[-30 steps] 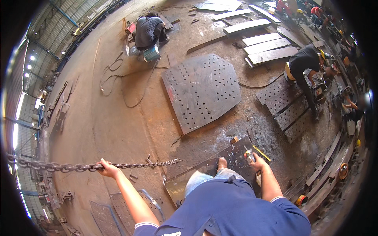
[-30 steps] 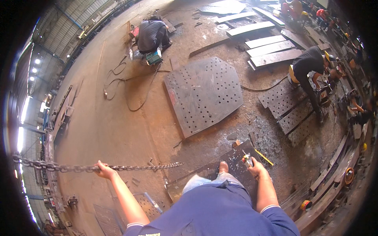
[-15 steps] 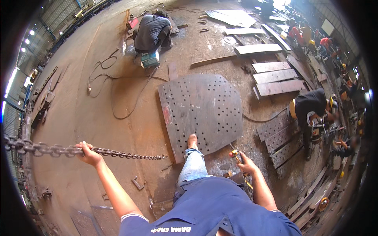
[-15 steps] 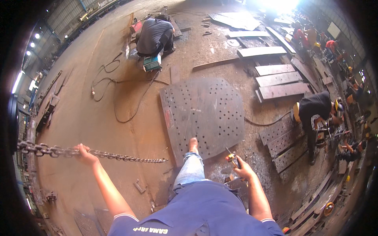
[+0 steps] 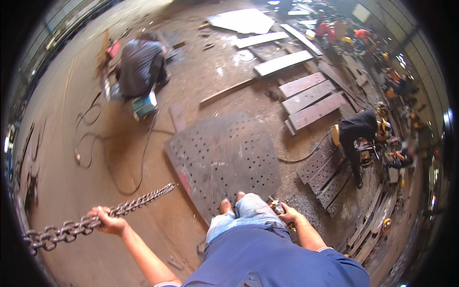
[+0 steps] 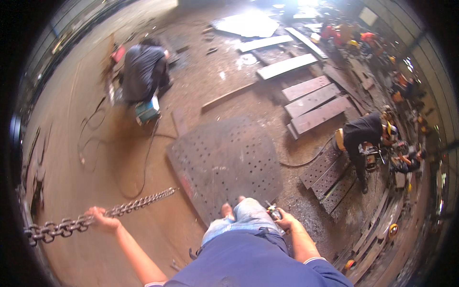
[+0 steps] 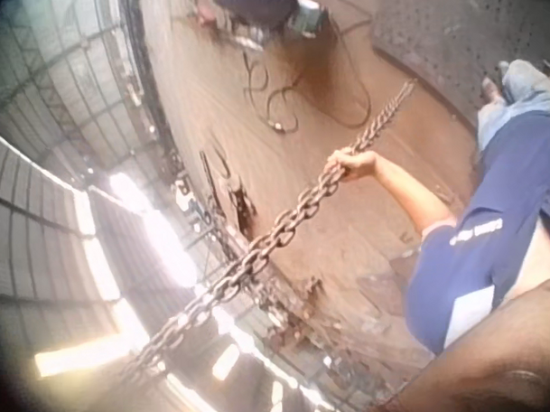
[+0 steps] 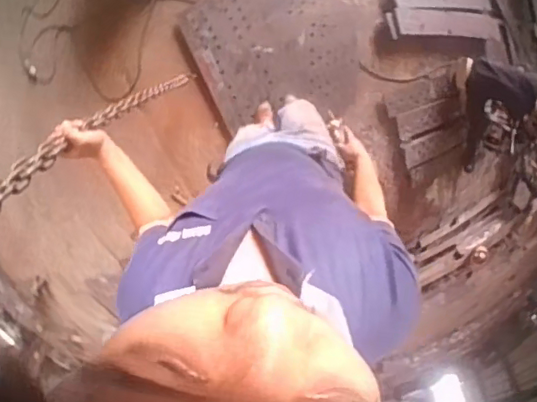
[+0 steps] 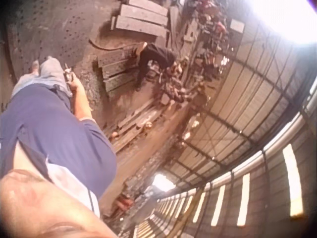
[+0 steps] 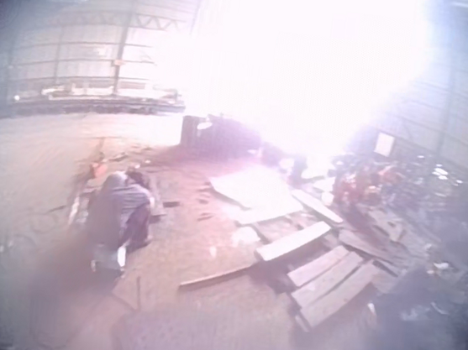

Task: The person operates an overhead crane using a handheld remote to lift and move a long metal beam. They attach chains to the beam, lift it, and reposition it within the workshop while other workers are present in the background.

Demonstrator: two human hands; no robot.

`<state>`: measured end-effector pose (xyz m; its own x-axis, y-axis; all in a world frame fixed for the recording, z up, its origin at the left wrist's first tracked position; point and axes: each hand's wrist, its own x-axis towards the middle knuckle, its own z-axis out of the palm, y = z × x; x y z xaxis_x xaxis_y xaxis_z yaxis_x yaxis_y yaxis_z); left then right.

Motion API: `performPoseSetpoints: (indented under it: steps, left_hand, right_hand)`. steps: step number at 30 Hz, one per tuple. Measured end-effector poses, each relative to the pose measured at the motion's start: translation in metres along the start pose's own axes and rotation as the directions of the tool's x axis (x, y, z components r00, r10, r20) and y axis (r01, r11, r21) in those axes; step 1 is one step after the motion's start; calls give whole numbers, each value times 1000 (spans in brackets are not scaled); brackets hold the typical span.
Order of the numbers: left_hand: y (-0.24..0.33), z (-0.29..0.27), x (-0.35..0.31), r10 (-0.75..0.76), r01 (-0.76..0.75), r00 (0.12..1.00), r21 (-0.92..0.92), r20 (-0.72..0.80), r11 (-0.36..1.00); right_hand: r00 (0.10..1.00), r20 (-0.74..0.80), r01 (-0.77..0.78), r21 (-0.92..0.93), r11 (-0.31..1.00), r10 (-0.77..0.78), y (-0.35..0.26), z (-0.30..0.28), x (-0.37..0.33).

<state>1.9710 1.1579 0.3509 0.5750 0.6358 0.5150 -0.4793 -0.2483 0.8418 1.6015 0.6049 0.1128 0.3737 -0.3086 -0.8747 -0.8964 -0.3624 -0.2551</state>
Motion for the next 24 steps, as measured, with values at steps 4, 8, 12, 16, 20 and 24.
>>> performPoseSetpoints:
  steps: [4,8,12,16,20,24]
  left_hand:
    - [-29,68,25,-34,31,998,-49,-58,998]
    - [-67,128,54,-27,27,991,3,-128,1000]
    - [-102,179,95,19,-17,991,15,-133,1000]
    - [-144,217,132,26,-9,970,69,-242,998]
    - [-161,250,164,-24,70,919,102,-394,992]
    - [-140,279,169,-63,135,931,179,-361,974]
  right_hand:
    - [985,13,173,-190,966,-174,-58,-23,39]
    - [982,107,174,-198,965,-155,-104,-60,103]
    - [990,71,135,-186,973,-124,-147,-94,178]
    - [989,100,131,-198,971,-113,-204,-138,241]
    - [987,93,151,-249,957,-131,-300,-208,294]
    - [972,-9,233,-136,963,-237,-395,-262,307]
